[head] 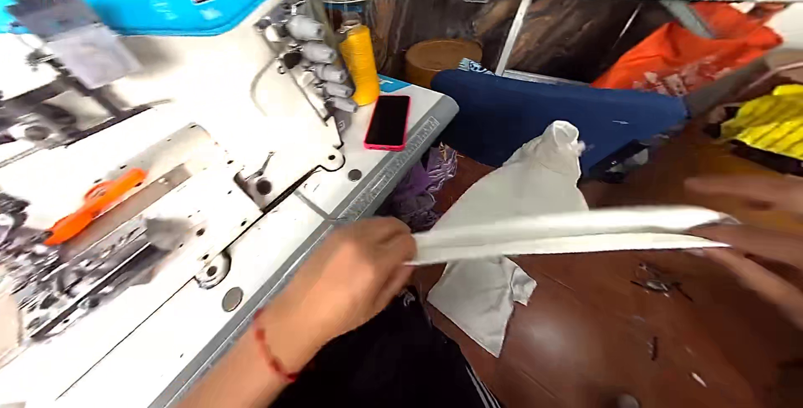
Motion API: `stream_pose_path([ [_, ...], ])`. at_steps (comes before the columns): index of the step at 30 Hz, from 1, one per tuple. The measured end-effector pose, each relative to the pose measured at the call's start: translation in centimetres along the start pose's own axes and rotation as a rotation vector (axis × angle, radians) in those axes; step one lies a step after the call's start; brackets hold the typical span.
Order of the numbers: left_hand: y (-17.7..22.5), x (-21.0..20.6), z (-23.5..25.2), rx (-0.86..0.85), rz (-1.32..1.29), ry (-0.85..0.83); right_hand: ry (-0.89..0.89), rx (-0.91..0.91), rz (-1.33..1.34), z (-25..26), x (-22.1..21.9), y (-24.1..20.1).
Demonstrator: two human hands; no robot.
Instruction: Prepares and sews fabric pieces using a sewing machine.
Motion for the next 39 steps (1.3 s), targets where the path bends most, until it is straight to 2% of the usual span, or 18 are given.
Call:
stream_pose_path([
  [4,0.2,-13.0,1.0,-0.001,-0.245,-0.304,-0.066,-0.314,0.236,-4.3,-10.8,5.6],
  [6,0.2,-18.6,0.2,0.074,-0.327,-0.477,-0.243,-0.534,0.368,-6.5,-16.7,7.0],
  [9,-1.1,-23.7,-1.0,0.32,-0.402,-0.797,-0.502,-0.807,0.529,-9.1,-24.2,7.5],
  [11,-2.3,-25.6,-1.1,0.404,-0.411,-0.91,-0.493,-0.876,0.635,-10.2,-27.3,7.4],
  [14,-4.3,-28.5,0.1,0.489,-0.476,-0.961,-0.492,-0.954,0.811,-11.3,-31.0,8.4],
  [16,-5.6,-31.2,1.6,0.606,-0.566,-1.001,-0.505,-1.078,0.903,-11.9,-33.5,9.5],
  [18,-6.3,-34.2,3.2,0.694,-0.63,-1.019,-0.439,-1.217,0.973,-12.5,-35.6,10.4],
  [21,-6.5,-37.3,5.9,0.675,-0.646,-0.902,-0.335,-1.314,0.923,-12.9,-36.3,12.0],
  [23,-6.6,-38.5,7.1,0.621,-0.646,-0.792,-0.272,-1.333,0.858,-12.8,-35.6,12.7],
  [26,-7.2,-39.3,8.0,0.565,-0.631,-0.715,-0.187,-1.299,0.832,-13.2,-35.6,13.2],
  [31,-9.0,-42.2,6.5,0.529,-0.615,-0.764,-0.14,-1.116,0.773,-13.5,-38.7,12.7],
  [33,-9.1,-44.3,4.6,0.536,-0.57,-0.934,-0.206,-1.08,0.729,-13.9,-40.8,11.7],
  [35,-8.3,-45.4,1.8,0.565,-0.466,-1.304,-0.409,-1.044,0.716,-15.1,-43.8,10.0],
  [37,-6.7,-43.8,-0.1,0.599,-0.32,-1.656,-0.731,-1.018,0.762,-16.9,-46.6,7.8],
  [39,-5.3,-41.4,-0.3,0.609,-0.187,-1.886,-0.924,-1.004,0.784,-18.3,-47.7,6.2],
])
Point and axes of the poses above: each hand's wrist, its own z-axis towards the middle knuckle, its own x-axis out of the back of the hand, y = z × x, the point moved 6 cm from there along z, towards the middle knuckle, and after that the axes turned 8 degrees about -y, right-handed, at the moved point
